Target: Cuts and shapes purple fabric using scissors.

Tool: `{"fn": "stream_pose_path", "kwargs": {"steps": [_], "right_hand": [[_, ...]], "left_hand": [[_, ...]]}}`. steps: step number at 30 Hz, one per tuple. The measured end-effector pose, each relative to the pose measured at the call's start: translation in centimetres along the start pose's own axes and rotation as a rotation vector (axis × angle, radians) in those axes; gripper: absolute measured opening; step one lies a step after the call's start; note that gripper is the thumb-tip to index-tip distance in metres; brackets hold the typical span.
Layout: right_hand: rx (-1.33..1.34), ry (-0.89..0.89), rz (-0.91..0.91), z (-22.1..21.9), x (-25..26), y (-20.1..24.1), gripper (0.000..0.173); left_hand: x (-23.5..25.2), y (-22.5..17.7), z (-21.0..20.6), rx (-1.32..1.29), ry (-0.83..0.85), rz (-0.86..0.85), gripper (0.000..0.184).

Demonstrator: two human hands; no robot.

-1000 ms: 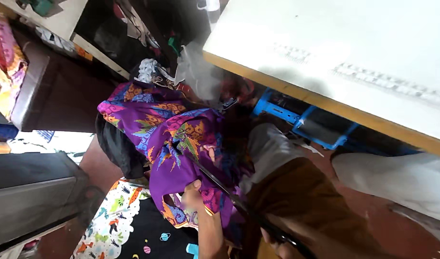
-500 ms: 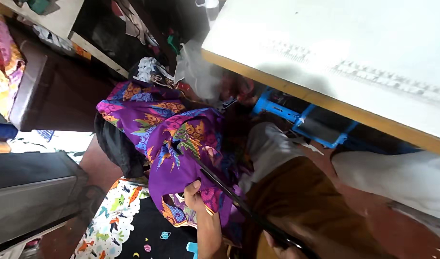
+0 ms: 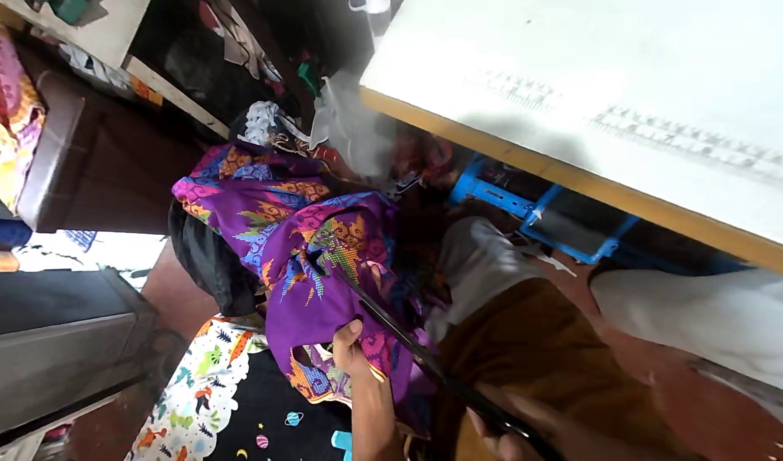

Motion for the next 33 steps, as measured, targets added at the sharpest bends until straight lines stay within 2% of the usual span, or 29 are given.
{"fn": "stream_pose_path", "kwargs": {"steps": [7,10,12,15,28,31,33], "right_hand": [[0.002,-0.021,-0.017,-0.1,-0.2,0.4,0.05],[-0.051,-0.014,-0.087,-0.2,-0.4,1.6,0.056],[-0.046,-0.008,-0.058,-0.1,-0.4,1.3,0.059],[0.008,0.016,0.0,0.0,-0.3,0.1,0.056],[0.034,-0.024,-0.007,0.3,-0.1,0.0,0.047],[0.018,-0.002,-0.033,0.8,-0.6,0.4,0.046],[-0.017,0.003,-0.047,1.4,-1.2,0.7,0.045]], "left_hand": [[-0.2,-0.1,0.0,0.009,-0.026,0.002,0.015],[-0.1,-0.3,-0.1,0.082,-0.035,-0.022,0.014],[-0.2,-0.3,-0.1,0.09,-0.029,-0.036,0.014],[-0.2,-0.1,-0.3,0.067,-0.031,-0.039,0.015],[-0.5,-0.1,0.3,0.031,-0.036,0.017,0.015],[-0.8,-1.0,-0.1,0.103,-0.119,0.022,0.013],[-1.3,-1.8,-0.3,0.201,-0.236,0.035,0.011]]}}
Point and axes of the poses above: each hand's wrist, its own x-axis towards the middle knuckle, its own z-axis out of the back of the hand, y = z × x, the point moved 2 cm from there along x, towards the middle knuckle, and after that the axes turned 1 degree about -z, right-handed, at the moved point
